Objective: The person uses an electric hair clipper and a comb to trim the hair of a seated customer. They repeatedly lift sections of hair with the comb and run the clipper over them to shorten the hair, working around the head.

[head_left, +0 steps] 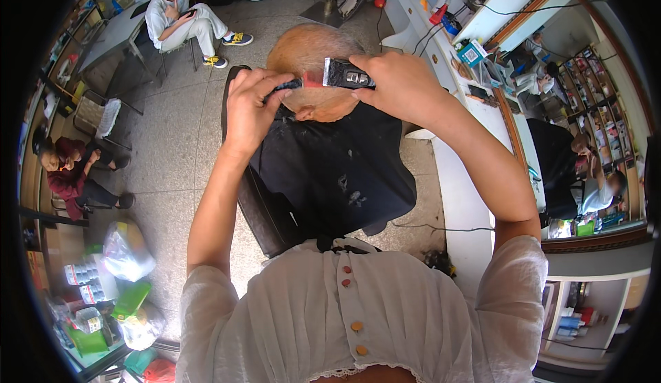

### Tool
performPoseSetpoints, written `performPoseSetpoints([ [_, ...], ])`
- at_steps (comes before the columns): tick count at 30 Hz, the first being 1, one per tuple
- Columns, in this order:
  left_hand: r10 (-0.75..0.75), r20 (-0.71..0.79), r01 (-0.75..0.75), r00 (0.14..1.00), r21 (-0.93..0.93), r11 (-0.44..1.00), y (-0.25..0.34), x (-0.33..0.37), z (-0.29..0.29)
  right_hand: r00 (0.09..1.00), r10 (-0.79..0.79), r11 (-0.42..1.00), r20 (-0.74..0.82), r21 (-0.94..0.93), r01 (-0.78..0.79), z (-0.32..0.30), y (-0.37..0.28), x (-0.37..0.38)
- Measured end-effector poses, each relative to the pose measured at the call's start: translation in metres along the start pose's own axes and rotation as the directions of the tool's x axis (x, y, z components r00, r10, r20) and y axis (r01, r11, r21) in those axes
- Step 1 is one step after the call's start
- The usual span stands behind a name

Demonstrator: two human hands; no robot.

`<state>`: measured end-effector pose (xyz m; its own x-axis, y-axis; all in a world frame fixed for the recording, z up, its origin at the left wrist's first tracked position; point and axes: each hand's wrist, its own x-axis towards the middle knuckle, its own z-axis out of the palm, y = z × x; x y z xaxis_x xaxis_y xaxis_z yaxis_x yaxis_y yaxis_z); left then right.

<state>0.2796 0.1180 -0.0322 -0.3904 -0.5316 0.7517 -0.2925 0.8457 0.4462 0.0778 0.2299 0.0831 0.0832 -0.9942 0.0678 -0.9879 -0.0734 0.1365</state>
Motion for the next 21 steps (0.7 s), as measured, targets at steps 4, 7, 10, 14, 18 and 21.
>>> performPoseSetpoints([
  [4,-0.092,0.134,0.105,0.987,-0.095,0.99,-0.009,-0.007,-0.007,0.995,0.1,0.995,-0.023,0.023,-0.1,0.004,0.015,-0.008],
  [7,-0.13,0.098,0.14,0.987,-0.108,0.984,-0.015,-0.008,-0.009,0.99,0.143,0.989,0.01,0.038,-0.143,0.0,0.023,-0.013],
  [10,-0.125,0.022,0.127,0.992,-0.114,0.985,-0.016,-0.005,-0.004,0.989,0.149,0.987,0.015,0.066,-0.149,-0.004,0.021,-0.017],
  [14,-0.088,-0.046,0.084,0.995,-0.093,0.992,-0.015,0.0,-0.002,0.989,0.147,0.989,0.013,0.032,-0.148,0.001,0.02,-0.015],
  [18,-0.065,-0.055,0.06,0.996,-0.076,0.995,-0.014,0.002,-0.003,0.994,0.091,0.995,0.058,0.03,-0.093,-0.001,0.009,-0.005],
  [21,-0.059,-0.052,0.055,0.997,-0.075,0.996,-0.013,0.003,-0.003,0.998,0.067,0.998,0.009,-0.003,-0.067,0.0,-0.004,0.003],
])
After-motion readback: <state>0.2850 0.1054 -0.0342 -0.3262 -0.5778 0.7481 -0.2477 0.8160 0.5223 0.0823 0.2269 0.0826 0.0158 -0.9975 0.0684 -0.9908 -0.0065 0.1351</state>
